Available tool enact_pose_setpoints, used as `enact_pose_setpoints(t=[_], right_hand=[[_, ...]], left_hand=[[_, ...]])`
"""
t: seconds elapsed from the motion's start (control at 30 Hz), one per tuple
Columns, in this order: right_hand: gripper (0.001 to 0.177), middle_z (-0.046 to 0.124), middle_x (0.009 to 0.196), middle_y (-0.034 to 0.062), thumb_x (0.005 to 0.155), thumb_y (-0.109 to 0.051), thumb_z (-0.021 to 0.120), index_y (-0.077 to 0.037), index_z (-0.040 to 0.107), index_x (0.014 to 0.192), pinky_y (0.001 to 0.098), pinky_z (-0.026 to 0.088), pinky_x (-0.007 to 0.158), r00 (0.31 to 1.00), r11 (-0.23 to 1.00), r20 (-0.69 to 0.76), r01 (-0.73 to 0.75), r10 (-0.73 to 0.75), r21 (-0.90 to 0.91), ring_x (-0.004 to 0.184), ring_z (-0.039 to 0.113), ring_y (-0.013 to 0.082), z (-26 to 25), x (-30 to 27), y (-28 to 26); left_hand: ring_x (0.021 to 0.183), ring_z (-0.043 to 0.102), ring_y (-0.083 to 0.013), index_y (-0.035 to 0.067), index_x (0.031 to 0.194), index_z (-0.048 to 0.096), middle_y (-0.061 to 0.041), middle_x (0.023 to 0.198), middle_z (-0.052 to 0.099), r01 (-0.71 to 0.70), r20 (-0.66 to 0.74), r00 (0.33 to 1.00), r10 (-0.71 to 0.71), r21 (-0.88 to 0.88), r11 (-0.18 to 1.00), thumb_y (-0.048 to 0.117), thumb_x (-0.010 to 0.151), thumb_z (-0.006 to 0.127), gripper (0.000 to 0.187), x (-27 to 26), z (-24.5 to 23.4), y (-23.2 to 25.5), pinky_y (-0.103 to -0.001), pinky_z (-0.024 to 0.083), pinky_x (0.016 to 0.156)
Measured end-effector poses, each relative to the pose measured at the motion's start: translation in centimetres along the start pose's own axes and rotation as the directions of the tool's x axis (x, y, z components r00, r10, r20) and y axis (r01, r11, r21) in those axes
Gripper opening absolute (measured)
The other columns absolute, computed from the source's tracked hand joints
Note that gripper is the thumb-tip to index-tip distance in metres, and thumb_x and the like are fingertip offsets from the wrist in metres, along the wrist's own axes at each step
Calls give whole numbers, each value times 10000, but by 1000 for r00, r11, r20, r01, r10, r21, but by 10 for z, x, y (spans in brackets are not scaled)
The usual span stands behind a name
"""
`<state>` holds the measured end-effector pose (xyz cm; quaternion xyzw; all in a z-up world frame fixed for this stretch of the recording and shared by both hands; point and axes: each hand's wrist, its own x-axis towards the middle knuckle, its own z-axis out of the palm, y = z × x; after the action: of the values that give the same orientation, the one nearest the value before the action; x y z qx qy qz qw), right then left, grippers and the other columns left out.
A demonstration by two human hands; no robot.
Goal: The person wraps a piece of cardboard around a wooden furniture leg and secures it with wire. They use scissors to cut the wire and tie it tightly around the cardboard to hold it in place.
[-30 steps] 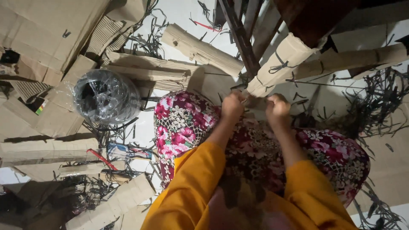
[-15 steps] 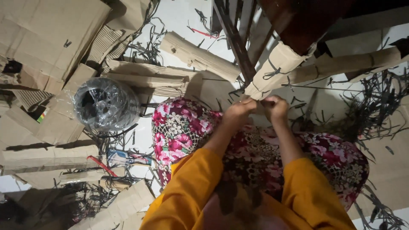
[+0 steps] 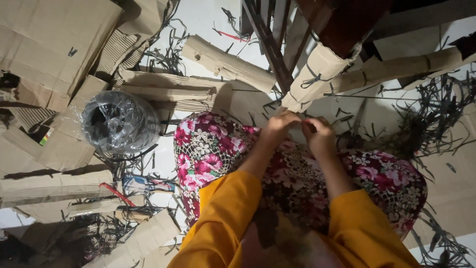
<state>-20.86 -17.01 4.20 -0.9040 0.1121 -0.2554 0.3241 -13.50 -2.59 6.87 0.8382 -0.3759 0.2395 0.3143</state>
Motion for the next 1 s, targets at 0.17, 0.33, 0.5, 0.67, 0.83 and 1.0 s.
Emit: enact_pose_setpoints(t=[0.17, 0.33, 0.5, 0.67, 0.83, 1.0], right_hand=[[95, 660, 822, 80, 1008, -211, 739, -123, 725, 973, 435, 548, 571, 982, 978, 26, 187, -185, -91, 771, 686, 336, -2, -9, -3], [69, 696, 990, 22, 1020, -213, 690, -161, 730, 1045, 413, 575, 654, 939, 908, 42, 340, -341, -244, 819, 705, 283, 2, -9, -6], [111, 701, 1141, 72, 1024, -82, 627, -61, 728, 1065, 418, 585, 683, 874, 846, 25, 476, -485, -240, 867, 692, 327, 10, -7, 6], [117, 710, 1215, 31, 1036, -92, 606, -80, 718, 1003, 399, 570, 812, 858, 851, 65, 514, -509, -110, 977, 706, 305, -1, 1, -12], [113, 720, 1165, 69, 1033, -55, 633, -57, 719, 959, 380, 581, 856, 868, 868, 56, 496, -494, -27, 1013, 705, 299, -4, 2, -18], [99, 713, 1040, 175, 1003, 44, 665, -34, 709, 1047, 492, 581, 809, 956, 916, 45, 264, -290, 301, 952, 695, 421, 1, 2, -11]], left_hand=[[541, 452, -44, 211, 1232, 601, 208, 827, 490, -39, -96, 994, 45, 57, 998, 313, 1013, 609, 243, -25, 50, -19, -191, 397, 579], [372, 351, -44, 125, 1035, 516, 128, 713, 338, -65, -126, 982, 138, 462, 884, 234, 1058, 323, 223, -34, 71, -30, -196, 370, 391], [361, 382, -35, 153, 932, 534, 160, 566, 373, -25, -113, 991, 71, 366, 930, 211, 1041, 372, 203, -17, 37, -16, -174, 353, 392], [342, 412, -67, 150, 856, 452, 108, 537, 372, -21, -147, 986, 73, 326, 945, 131, 986, 439, 132, -2, 10, -7, -178, 390, 396], [360, 366, -21, 171, 837, 413, 126, 590, 321, -37, -134, 984, 120, 502, 864, 65, 934, 396, 145, 7, -6, -1, -158, 382, 415], [355, 344, -24, 164, 844, 421, 139, 616, 303, -21, -156, 983, 92, 407, 913, 64, 961, 388, 157, -20, 33, -13, -174, 388, 412]])
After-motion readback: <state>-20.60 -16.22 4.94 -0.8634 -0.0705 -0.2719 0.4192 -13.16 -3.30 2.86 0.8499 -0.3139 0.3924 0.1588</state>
